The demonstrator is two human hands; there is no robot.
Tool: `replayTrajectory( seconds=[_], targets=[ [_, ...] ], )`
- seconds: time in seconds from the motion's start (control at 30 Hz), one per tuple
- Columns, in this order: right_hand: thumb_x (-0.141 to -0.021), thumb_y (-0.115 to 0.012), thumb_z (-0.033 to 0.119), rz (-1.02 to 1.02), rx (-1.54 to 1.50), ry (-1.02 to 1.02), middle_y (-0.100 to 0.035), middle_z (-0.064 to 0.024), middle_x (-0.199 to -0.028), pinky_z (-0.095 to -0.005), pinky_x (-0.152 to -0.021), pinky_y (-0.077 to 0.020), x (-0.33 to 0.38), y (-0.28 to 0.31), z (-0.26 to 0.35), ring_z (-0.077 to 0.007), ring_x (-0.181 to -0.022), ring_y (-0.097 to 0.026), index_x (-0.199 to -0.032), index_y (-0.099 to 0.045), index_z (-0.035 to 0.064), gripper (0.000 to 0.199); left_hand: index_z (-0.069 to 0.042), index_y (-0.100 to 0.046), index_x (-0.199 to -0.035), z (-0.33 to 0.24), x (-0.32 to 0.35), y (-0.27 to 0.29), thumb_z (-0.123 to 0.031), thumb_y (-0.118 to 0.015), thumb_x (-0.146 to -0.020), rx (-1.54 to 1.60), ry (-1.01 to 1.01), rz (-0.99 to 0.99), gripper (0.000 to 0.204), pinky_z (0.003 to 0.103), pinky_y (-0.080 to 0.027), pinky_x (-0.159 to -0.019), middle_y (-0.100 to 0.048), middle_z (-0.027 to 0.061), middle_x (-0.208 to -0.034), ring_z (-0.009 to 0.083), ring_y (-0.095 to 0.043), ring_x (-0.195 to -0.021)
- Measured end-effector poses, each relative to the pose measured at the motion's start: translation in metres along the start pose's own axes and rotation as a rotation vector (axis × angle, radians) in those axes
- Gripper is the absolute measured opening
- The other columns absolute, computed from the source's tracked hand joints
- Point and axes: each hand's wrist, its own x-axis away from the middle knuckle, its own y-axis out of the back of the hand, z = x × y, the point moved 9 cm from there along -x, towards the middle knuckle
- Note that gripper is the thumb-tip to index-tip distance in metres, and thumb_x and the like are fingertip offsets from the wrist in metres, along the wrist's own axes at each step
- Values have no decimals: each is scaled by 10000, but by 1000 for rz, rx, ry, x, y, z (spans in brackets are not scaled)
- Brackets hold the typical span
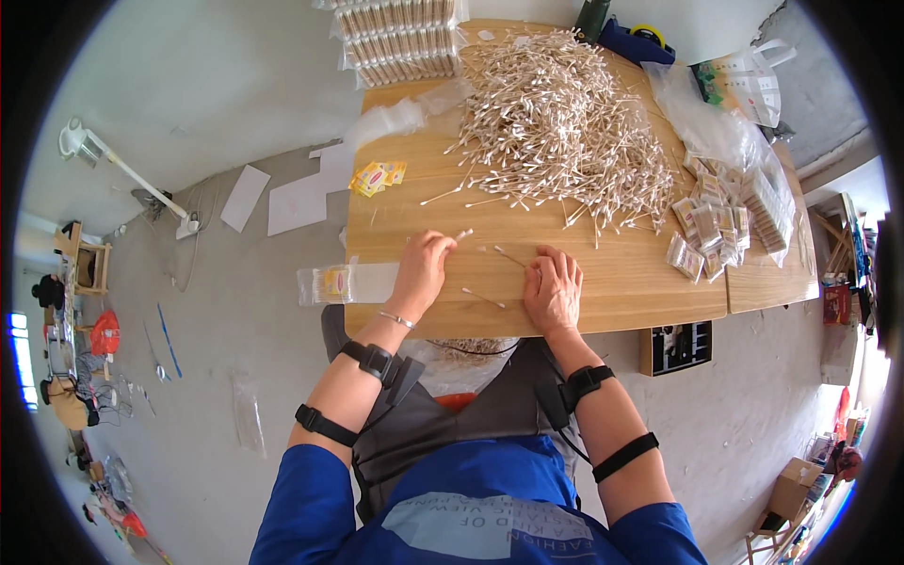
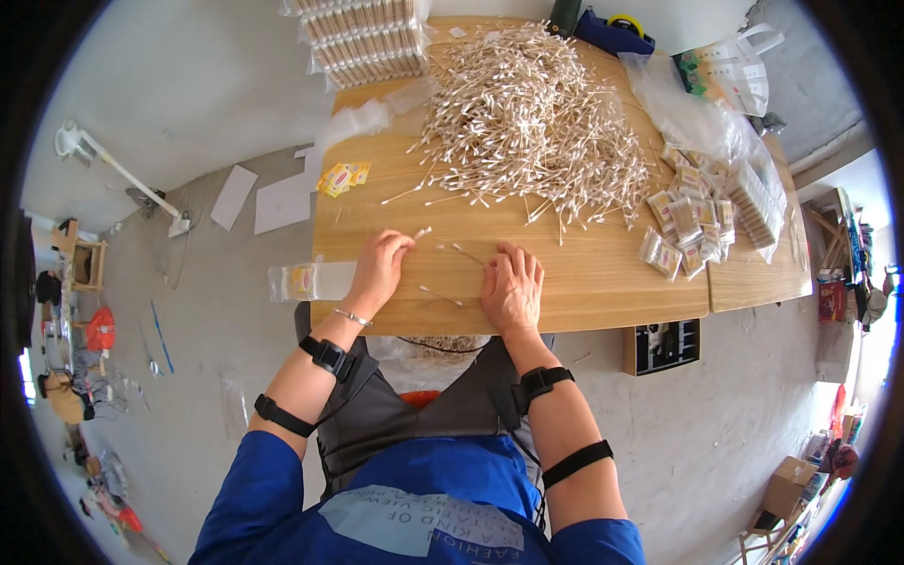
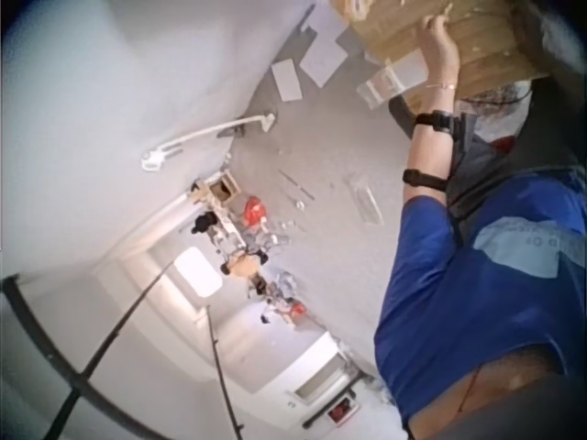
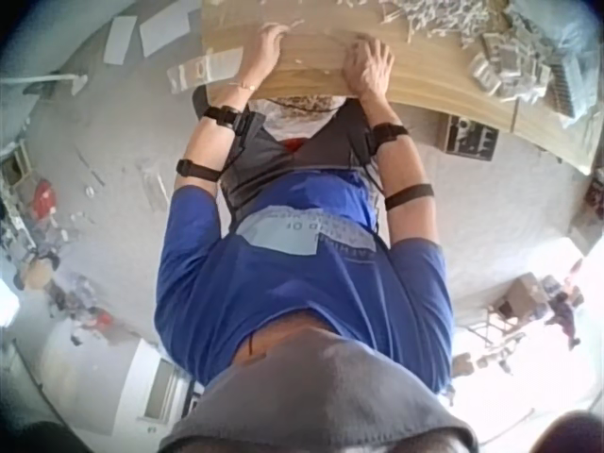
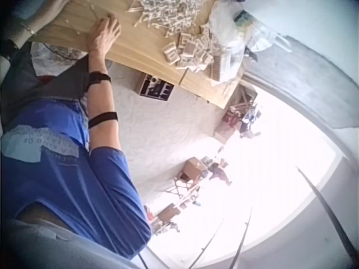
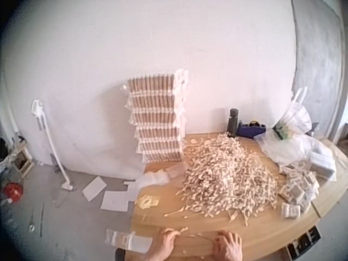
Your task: Packing cotton swabs into plastic bags and sealing them.
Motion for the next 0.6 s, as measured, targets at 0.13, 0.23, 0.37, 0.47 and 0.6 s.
replayTrajectory(
  seconds=[0.13, 0.23, 0.37, 0.47, 0.6],
  targets=[
    [-856, -606, 166, 7, -1, -13, -573, -72, -1161, -449, -988, -372, 1, 0, -3, -301, -1125, -509, -945, -607, 74, 127, -54, -653, -947, -24, 5, -10, -29, -649, -824, 24, -113, 180, 126, 423, -474, -845, -651, 124, -919, 327, -605, -908],
    [-856, -607, 166, 11, -1, -13, -571, -72, -1165, -452, -992, -370, 1, -1, -5, -302, -1137, -505, -947, -602, 76, 128, -68, -653, -972, -41, -14, -7, -62, -657, -821, 21, -176, 152, 151, 431, -479, -839, -655, 132, -907, 334, -607, -914],
    [-856, -606, 167, -4, 3, 4, -570, -72, -1169, -453, -1000, -368, 0, -1, 0, -300, -1147, -504, -947, -597, 77, 128, -58, -632, -1034, -17, -62, 7, -126, -736, -795, -157, -97, -159, 269, 423, -474, -870, -663, 126, -988, 328, -593, -966],
    [-855, -607, 166, -7, -7, -4, -571, -72, -1168, -453, -1007, -366, 0, 0, -1, -299, -1155, -503, -946, -597, 78, 127, -55, -635, -1030, -1, -73, 3, -134, -750, -792, -248, -17, -218, 275, 419, -469, -874, -660, 120, -976, 317, -592, -961],
    [-853, -610, 162, 4, -23, -5, -573, -71, -1168, -452, -1008, -366, 0, 0, -1, -297, -1157, -504, -954, -600, 75, 133, -99, -650, -981, 11, -72, -24, -142, -742, -794, -96, 53, -64, 213, 407, -450, -875, -638, 66, -966, 295, -573, -948]
  ],
)
